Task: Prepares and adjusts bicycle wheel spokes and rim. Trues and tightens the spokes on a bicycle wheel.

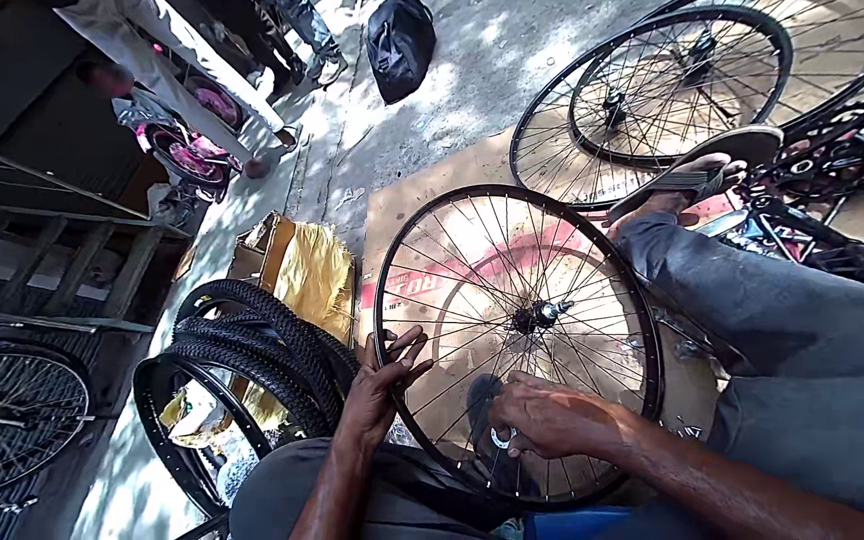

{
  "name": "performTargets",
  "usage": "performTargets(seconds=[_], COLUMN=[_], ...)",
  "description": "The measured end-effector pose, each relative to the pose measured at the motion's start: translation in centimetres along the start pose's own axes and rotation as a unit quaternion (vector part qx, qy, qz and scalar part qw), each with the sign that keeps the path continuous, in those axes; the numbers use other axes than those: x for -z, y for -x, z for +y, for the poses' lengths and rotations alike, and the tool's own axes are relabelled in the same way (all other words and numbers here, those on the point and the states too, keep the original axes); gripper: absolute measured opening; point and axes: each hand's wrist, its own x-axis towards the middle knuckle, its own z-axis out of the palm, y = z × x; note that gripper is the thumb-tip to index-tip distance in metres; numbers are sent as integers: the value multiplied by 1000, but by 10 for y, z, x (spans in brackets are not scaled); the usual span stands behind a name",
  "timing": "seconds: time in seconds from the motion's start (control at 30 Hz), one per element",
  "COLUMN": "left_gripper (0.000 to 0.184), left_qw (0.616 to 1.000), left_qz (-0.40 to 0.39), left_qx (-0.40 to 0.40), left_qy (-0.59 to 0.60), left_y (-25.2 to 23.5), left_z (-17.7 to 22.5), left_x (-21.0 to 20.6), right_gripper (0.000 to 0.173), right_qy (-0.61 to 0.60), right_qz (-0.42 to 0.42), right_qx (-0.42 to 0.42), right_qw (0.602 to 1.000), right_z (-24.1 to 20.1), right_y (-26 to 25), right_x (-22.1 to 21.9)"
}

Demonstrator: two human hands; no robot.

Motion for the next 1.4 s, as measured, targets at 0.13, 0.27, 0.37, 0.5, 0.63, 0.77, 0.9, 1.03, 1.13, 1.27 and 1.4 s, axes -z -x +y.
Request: performTargets(seconds=[0.13,0.27,0.37,0.5,0.63,0.77,0.9,1.03,1.13,1.27,1.4], left_gripper=[47,44,41,40,39,36,33,33,33,33,33], left_qw=[1000,1000,1000,999,999,998,998,997,996,996,996], left_qz=[1,-4,-3,1,-6,-15,-24,-41,-43,-42,-46], left_qx=[-5,-14,-12,-9,-15,-18,-18,-26,-28,-30,-33], left_qy=[-13,-10,-20,-39,-48,-53,-63,-63,-71,-68,-70], left_y=[-2,-3,-2,1,3,5,3,-4,-3,-1,-1], left_z=[0,1,3,2,2,3,4,4,5,4,4], left_x=[-1,-4,-6,-7,-7,-7,-6,-2,-4,-4,-5], right_gripper=[20,19,18,13,12,16,20,27,31,23,15], right_qy=[-8,-4,7,33,68,77,-18,-42,-63,-118,-11], right_qz=[-20,-10,8,45,59,68,70,54,53,46,134], right_qx=[0,2,-3,-7,10,34,73,105,105,81,19], right_qw=[1000,1000,1000,998,996,994,995,992,991,989,991], right_z=[-2,-2,0,4,3,3,0,-11,-9,-10,-18], right_y=[-1,1,3,8,11,16,9,2,1,-2,-7], right_x=[-1,1,2,6,3,-3,-24,-33,-31,-25,-52])
